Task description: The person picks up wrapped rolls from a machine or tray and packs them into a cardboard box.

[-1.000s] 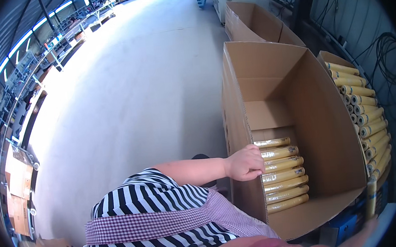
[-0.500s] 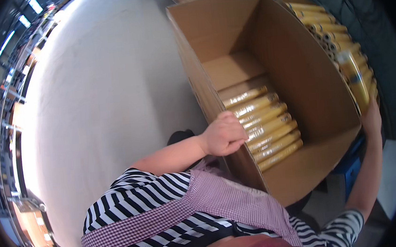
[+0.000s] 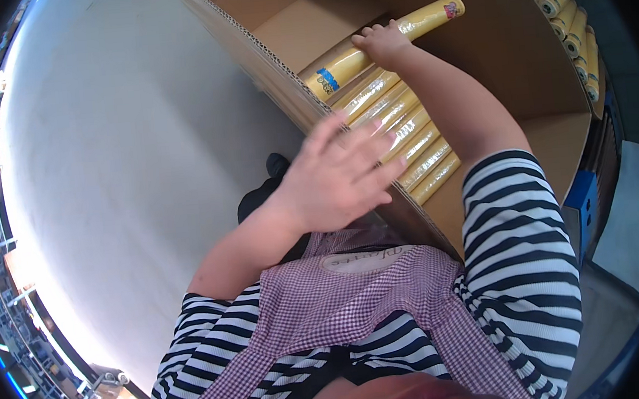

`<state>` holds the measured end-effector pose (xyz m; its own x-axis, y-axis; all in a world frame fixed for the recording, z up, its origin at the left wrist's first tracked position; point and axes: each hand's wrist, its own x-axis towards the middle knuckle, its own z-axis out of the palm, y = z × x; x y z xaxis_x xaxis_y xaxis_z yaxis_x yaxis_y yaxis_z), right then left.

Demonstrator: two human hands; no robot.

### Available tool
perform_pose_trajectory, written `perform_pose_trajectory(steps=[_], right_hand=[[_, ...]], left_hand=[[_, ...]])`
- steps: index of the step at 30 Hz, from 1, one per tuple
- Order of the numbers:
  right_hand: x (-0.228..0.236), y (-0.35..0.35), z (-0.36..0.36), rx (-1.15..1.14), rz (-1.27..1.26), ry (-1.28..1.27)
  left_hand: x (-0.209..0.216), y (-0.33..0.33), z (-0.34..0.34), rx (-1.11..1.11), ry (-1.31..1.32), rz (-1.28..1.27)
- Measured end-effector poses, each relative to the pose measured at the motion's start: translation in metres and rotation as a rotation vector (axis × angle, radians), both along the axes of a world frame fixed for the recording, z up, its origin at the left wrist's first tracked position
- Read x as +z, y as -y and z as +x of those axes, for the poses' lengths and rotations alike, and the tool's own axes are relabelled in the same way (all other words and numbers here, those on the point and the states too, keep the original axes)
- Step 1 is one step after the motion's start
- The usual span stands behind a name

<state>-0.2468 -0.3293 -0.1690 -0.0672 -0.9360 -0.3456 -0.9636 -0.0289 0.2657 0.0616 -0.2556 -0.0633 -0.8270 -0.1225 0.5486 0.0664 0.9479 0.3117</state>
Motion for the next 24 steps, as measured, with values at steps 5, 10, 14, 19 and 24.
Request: perform_pose_trajectory(steps=[5,10,14,19,24], right_hand=[[-0.099,0.046,-0.003,0.017,0.115,-0.05],[-0.156,0.1,0.002,-0.021,0.11,0.004],[-0.204,0.13,0.022,-0.104,0.188,0.032],[-0.276,0.102,0.055,-0.23,0.399,0.32],[-0.273,0.082,0.051,-0.269,0.5,0.372]], left_hand=[[-0.031,0.057,-0.001,0.278,-0.177,-0.022],[-0.064,0.052,-0.026,0.302,-0.574,0.079],[-0.09,0.051,-0.022,0.183,-0.655,0.034],[-0.107,0.064,-0.021,0.08,-0.666,-0.248],[-0.105,0.051,-0.024,0.204,-0.643,-0.218]])
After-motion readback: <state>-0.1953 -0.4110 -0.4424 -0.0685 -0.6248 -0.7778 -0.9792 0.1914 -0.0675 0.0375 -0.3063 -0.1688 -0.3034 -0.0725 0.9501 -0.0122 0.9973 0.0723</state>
